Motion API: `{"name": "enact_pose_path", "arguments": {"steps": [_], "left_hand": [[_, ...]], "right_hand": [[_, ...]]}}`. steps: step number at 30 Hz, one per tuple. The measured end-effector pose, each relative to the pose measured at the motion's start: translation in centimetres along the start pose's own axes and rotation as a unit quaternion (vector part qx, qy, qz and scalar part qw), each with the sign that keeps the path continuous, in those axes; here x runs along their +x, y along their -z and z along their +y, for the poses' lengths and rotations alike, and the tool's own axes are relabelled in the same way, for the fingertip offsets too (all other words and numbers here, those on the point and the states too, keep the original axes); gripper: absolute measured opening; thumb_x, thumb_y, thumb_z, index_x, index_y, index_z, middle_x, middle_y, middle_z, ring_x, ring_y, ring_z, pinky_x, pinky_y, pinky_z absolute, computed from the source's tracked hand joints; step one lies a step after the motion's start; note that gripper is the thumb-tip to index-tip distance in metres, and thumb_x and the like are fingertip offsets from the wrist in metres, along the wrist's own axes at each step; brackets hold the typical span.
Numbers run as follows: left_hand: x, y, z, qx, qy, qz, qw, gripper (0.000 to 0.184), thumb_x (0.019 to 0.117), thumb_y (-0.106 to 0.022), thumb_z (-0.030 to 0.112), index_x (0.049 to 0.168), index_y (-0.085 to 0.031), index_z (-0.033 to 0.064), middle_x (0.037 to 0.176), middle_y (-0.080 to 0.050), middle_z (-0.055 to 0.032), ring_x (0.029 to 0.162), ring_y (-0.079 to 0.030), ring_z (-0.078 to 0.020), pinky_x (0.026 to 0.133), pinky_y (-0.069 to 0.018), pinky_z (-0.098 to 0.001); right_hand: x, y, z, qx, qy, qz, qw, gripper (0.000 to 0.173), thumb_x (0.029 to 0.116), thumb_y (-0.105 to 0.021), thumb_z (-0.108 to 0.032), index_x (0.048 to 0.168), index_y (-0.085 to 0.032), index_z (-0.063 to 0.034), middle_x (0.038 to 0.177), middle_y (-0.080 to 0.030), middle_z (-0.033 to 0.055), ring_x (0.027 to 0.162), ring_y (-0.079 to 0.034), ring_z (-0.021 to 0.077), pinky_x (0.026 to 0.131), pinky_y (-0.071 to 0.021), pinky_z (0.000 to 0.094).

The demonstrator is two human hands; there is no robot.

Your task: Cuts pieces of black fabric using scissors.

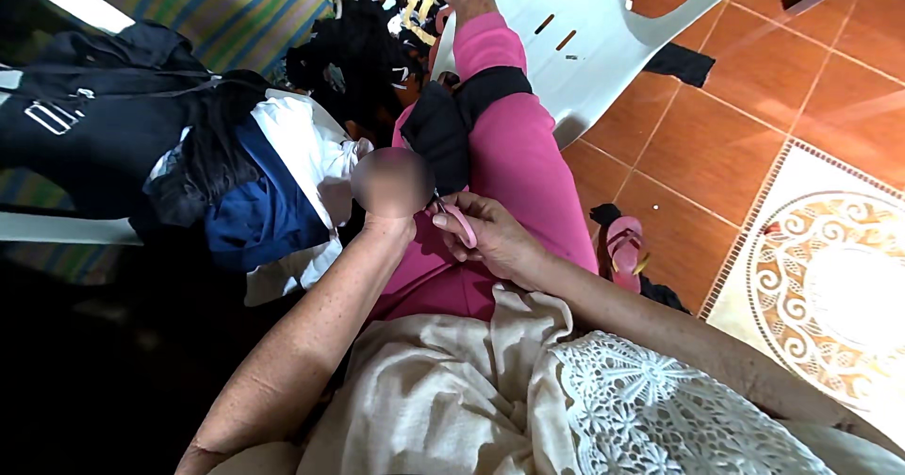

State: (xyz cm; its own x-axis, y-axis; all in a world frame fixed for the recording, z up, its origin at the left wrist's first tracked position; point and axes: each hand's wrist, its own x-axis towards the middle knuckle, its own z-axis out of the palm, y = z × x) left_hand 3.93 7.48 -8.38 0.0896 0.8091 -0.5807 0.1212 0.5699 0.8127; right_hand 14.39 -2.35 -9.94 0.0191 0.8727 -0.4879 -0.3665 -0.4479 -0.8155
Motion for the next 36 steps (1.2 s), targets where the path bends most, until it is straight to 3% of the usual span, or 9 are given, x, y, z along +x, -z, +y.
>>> {"name": "enact_pose_path", "arguments": {"steps": [6,15,20,23,27,36], "left_hand": [[-0.08,0.28,0.01,0.012,-0.009,-0.01,1.0,0.009,0.1052,-0.051,0.009,0.104,-0.058,0.0024,0.083,-0.055,-0.006,0.06,-0.052,-0.0103,0.054,-0.046,-0.0238],[-0.17,0.22,0.0,0.003,-0.006,-0.018,1.0,0.008,0.105,-0.051,0.007,0.102,-0.057,0.0018,0.078,-0.055,-0.0055,0.053,-0.05,-0.0089,0.047,-0.0427,-0.0202],[-0.41,0.4,-0.39,0.018,-0.019,-0.035,0.999,0.008,0.1032,-0.054,0.007,0.099,-0.058,0.0026,0.083,-0.056,-0.0069,0.067,-0.054,-0.0125,0.059,-0.0464,-0.0271],[-0.35,0.57,-0.54,0.039,-0.026,-0.035,0.998,0.009,0.103,-0.054,0.008,0.096,-0.059,0.0032,0.081,-0.056,-0.006,0.06,-0.052,-0.0101,0.052,-0.0429,-0.0234],[-0.31,0.67,-0.66,0.041,-0.033,-0.038,0.998,0.009,0.1023,-0.055,0.007,0.094,-0.058,0.004,0.08,-0.056,-0.0053,0.06,-0.051,-0.0099,0.052,-0.0424,-0.0233],[-0.69,0.71,-0.42,0.042,-0.027,-0.045,0.998,0.009,0.1041,-0.053,0.008,0.099,-0.058,0.0035,0.086,-0.055,-0.0063,0.071,-0.053,-0.0129,0.064,-0.0472,-0.0299]], "right_hand": [[0.52,-0.27,-0.13,0.008,0.002,-0.003,1.0,0.009,0.1013,-0.06,-0.01,0.107,-0.06,-0.0033,0.066,-0.06,0.0014,0.049,-0.051,0.0033,0.045,-0.0394,0.0148],[0.15,-0.59,-0.16,0.012,-0.006,0.015,1.0,0.009,0.0997,-0.061,-0.003,0.108,-0.061,-0.0014,0.064,-0.06,0.0024,0.048,-0.051,0.0031,0.044,-0.0392,0.0145],[0.3,-0.43,-0.23,0.045,-0.013,-0.005,0.999,0.012,0.106,-0.052,-0.015,0.102,-0.059,-0.0052,0.069,-0.06,0.0031,0.05,-0.052,0.004,0.045,-0.0392,0.0142],[0.44,-0.43,-0.19,0.053,-0.01,-0.005,0.999,0.013,0.1061,-0.052,-0.015,0.1,-0.059,-0.005,0.067,-0.059,0.003,0.049,-0.051,0.0039,0.044,-0.0391,0.014],[0.51,-0.4,0.12,0.051,0.009,-0.006,0.999,0.011,0.1038,-0.054,-0.014,0.098,-0.059,-0.006,0.065,-0.058,0.0018,0.049,-0.049,0.0034,0.045,-0.0384,0.0147],[0.05,-0.67,-0.15,0.036,-0.009,0.009,0.999,0.006,0.1028,-0.056,-0.005,0.108,-0.059,-0.0028,0.067,-0.062,0.003,0.049,-0.051,0.0027,0.043,-0.0375,0.0134]]}}
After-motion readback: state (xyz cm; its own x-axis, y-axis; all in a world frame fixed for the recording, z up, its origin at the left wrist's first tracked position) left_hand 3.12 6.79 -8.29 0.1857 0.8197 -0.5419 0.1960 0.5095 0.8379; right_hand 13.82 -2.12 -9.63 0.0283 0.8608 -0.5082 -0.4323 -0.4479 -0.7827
